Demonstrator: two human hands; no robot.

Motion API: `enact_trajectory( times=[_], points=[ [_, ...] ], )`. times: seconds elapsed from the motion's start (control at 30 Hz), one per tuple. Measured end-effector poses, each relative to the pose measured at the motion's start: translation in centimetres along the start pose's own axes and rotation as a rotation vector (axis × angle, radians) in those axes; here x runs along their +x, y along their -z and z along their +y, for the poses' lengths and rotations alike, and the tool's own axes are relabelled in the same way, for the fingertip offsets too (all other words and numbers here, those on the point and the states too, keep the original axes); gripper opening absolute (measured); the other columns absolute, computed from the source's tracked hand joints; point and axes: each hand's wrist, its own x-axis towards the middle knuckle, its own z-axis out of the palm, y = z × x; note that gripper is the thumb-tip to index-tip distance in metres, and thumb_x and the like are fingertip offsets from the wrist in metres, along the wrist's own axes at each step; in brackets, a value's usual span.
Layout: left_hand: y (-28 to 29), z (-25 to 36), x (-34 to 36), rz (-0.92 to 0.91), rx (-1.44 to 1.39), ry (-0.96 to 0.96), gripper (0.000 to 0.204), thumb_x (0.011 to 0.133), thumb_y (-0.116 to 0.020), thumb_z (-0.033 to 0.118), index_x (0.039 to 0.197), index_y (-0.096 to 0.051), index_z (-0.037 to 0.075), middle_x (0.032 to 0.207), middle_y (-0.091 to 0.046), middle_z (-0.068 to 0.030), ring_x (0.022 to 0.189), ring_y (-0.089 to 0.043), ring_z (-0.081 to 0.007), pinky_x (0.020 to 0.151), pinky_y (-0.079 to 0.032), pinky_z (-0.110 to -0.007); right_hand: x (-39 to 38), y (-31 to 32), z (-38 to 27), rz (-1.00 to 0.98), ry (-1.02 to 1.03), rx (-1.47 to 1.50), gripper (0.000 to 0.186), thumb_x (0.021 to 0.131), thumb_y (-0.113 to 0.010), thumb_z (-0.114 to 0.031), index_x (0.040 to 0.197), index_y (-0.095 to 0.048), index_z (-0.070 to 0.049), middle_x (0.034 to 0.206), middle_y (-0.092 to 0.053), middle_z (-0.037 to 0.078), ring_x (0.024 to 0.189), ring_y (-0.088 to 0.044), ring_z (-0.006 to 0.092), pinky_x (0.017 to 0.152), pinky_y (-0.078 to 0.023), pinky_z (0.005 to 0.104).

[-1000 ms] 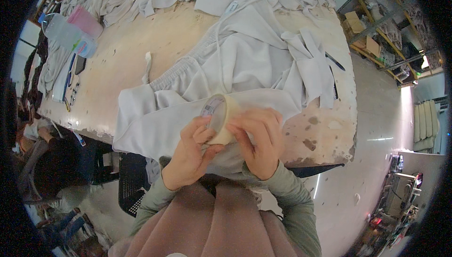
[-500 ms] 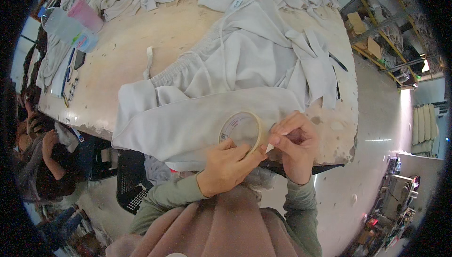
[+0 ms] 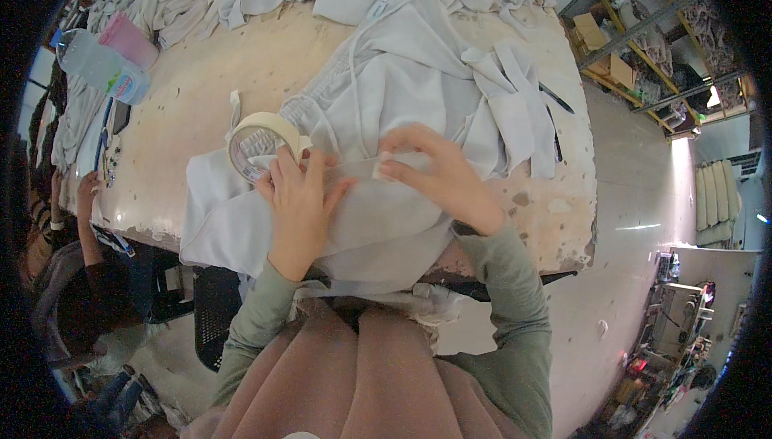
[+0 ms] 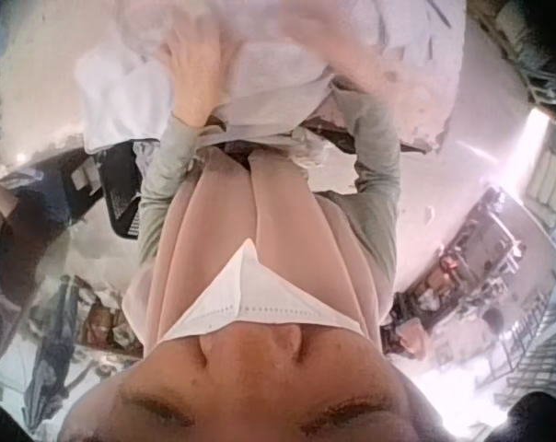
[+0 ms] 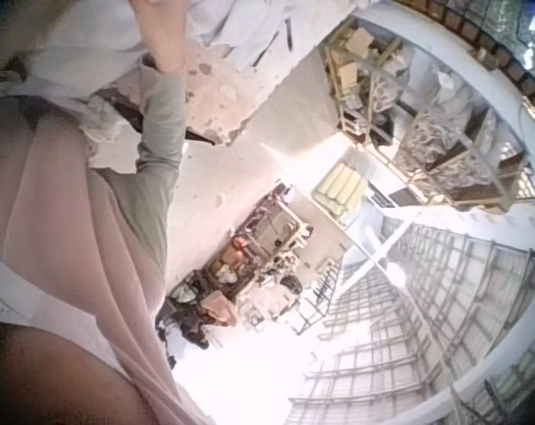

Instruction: The person repairs a light-colored garment by hand, using scissors to trim threads, applying tape to secure sections, and marking the fabric with a pen. The garment is repeatedly folded and unfolded to access different areas for repair.

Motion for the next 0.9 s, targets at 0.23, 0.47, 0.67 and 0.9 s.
enact_trajectory(
  times=[0.23,0.47,0.67,0.9],
  points=[
    [0.0,-1.1,0.3,-0.110,-0.229,0.036,0.016,0.083,-0.064,0.022,0.095,-0.059,0.012,0.102,-0.049,-0.0105,0.095,-0.047,-0.0288,0.084,-0.028,-0.043,3.1,-2.4,0.8,-0.146,0.030,-0.136,0.016,0.085,-0.063,-0.009,0.096,-0.057,0.000,0.095,-0.062,0.006,0.090,-0.058,0.0154,0.084,-0.046,0.0293],
    [1.4,-1.4,0.6,-0.218,-0.494,0.098,0.018,0.086,-0.064,0.025,0.098,-0.061,0.012,0.098,-0.051,-0.0116,0.097,-0.048,-0.0286,0.087,-0.024,-0.043,2.5,-3.4,0.4,-0.058,0.071,0.024,0.017,0.087,-0.061,-0.010,0.099,-0.055,0.000,0.088,-0.063,0.008,0.081,-0.061,0.0150,0.076,-0.048,0.0287],
    [1.6,-1.4,1.0,-0.235,-0.666,0.181,0.020,0.079,-0.072,0.026,0.089,-0.064,0.011,0.099,-0.051,-0.0105,0.098,-0.049,-0.0264,0.088,-0.023,-0.042,1.5,-4.0,-0.8,0.037,0.046,-0.034,0.018,0.090,-0.059,-0.012,0.103,-0.055,-0.001,0.093,-0.064,0.009,0.074,-0.062,0.0173,0.070,-0.049,0.0291],
    [2.0,-1.4,0.7,-0.248,-0.686,0.172,0.023,0.075,-0.075,0.027,0.085,-0.063,0.011,0.097,-0.053,-0.0082,0.095,-0.050,-0.0248,0.084,-0.025,-0.040,1.0,-4.0,-2.3,0.111,0.062,-0.168,0.016,0.089,-0.059,-0.015,0.099,-0.055,-0.003,0.098,-0.057,0.013,0.074,-0.059,0.0277,0.067,-0.047,0.0348]
  ],
)
